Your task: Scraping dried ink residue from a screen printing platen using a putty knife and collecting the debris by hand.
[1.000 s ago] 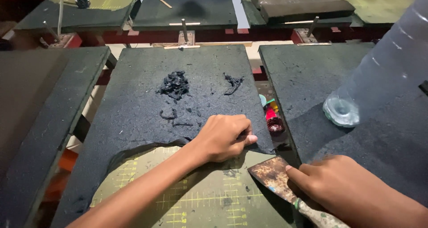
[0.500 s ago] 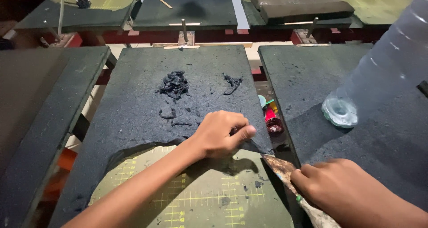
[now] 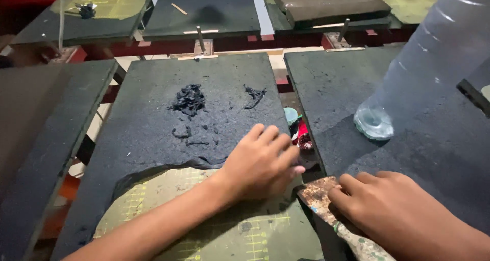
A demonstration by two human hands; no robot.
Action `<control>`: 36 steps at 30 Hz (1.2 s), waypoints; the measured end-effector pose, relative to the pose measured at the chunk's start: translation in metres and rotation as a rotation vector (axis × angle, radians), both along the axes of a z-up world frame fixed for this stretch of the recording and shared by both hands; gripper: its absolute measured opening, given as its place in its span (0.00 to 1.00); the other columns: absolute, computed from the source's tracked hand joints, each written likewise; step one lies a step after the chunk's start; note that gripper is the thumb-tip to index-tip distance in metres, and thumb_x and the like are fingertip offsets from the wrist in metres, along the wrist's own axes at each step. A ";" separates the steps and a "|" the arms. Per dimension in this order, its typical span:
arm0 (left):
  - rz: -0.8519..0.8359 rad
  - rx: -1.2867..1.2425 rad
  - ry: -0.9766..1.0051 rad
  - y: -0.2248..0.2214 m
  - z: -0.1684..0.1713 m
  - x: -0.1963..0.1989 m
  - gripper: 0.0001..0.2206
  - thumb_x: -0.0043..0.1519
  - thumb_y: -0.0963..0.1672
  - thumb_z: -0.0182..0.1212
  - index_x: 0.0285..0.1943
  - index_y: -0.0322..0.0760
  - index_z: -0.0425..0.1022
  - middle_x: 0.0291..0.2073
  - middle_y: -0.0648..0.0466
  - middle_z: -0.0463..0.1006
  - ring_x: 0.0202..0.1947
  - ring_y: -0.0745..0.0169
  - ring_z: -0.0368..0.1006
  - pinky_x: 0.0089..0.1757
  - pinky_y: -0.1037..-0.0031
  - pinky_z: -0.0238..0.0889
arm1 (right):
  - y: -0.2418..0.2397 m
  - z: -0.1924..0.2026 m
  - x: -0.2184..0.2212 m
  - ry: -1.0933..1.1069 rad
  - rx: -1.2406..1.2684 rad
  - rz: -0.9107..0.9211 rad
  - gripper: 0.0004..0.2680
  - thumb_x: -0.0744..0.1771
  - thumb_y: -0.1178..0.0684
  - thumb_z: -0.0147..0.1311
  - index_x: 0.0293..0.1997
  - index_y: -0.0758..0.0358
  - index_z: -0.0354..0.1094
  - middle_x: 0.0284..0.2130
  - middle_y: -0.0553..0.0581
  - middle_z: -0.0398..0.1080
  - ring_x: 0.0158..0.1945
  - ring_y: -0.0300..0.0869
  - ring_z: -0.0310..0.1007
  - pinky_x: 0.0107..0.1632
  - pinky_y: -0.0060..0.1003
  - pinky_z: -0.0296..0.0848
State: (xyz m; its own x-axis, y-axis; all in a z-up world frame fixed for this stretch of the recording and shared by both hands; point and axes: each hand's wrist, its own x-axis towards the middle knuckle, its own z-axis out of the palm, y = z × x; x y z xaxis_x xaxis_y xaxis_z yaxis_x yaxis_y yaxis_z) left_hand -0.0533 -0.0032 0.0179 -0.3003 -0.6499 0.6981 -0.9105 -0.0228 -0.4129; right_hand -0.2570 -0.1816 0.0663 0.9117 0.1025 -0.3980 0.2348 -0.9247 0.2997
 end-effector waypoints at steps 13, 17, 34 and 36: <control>0.248 0.854 0.669 -0.027 0.007 0.011 0.12 0.62 0.51 0.64 0.38 0.41 0.77 0.36 0.49 0.82 0.36 0.39 0.77 0.34 0.52 0.66 | 0.004 -0.004 -0.001 -0.039 0.034 0.043 0.09 0.62 0.59 0.56 0.40 0.48 0.62 0.32 0.52 0.66 0.30 0.54 0.72 0.31 0.51 0.71; 0.332 1.143 0.641 -0.041 0.035 0.011 0.20 0.67 0.49 0.59 0.21 0.37 0.72 0.26 0.49 0.81 0.30 0.42 0.78 0.32 0.58 0.69 | 0.006 -0.008 -0.003 -0.235 -0.041 0.129 0.10 0.60 0.62 0.56 0.35 0.47 0.61 0.28 0.51 0.66 0.28 0.53 0.73 0.29 0.51 0.71; 0.062 1.079 0.883 -0.037 0.013 0.047 0.13 0.65 0.52 0.56 0.35 0.42 0.73 0.26 0.54 0.77 0.29 0.52 0.70 0.37 0.64 0.58 | -0.002 -0.020 0.011 -0.122 -0.034 0.073 0.08 0.64 0.55 0.55 0.43 0.49 0.60 0.29 0.50 0.68 0.30 0.53 0.74 0.28 0.51 0.71; 0.060 1.070 0.897 -0.035 0.013 0.049 0.14 0.66 0.52 0.56 0.35 0.42 0.73 0.28 0.55 0.77 0.30 0.53 0.71 0.38 0.65 0.59 | -0.001 -0.012 0.014 0.025 -0.011 0.015 0.12 0.65 0.53 0.55 0.52 0.50 0.59 0.32 0.51 0.68 0.32 0.53 0.73 0.29 0.51 0.71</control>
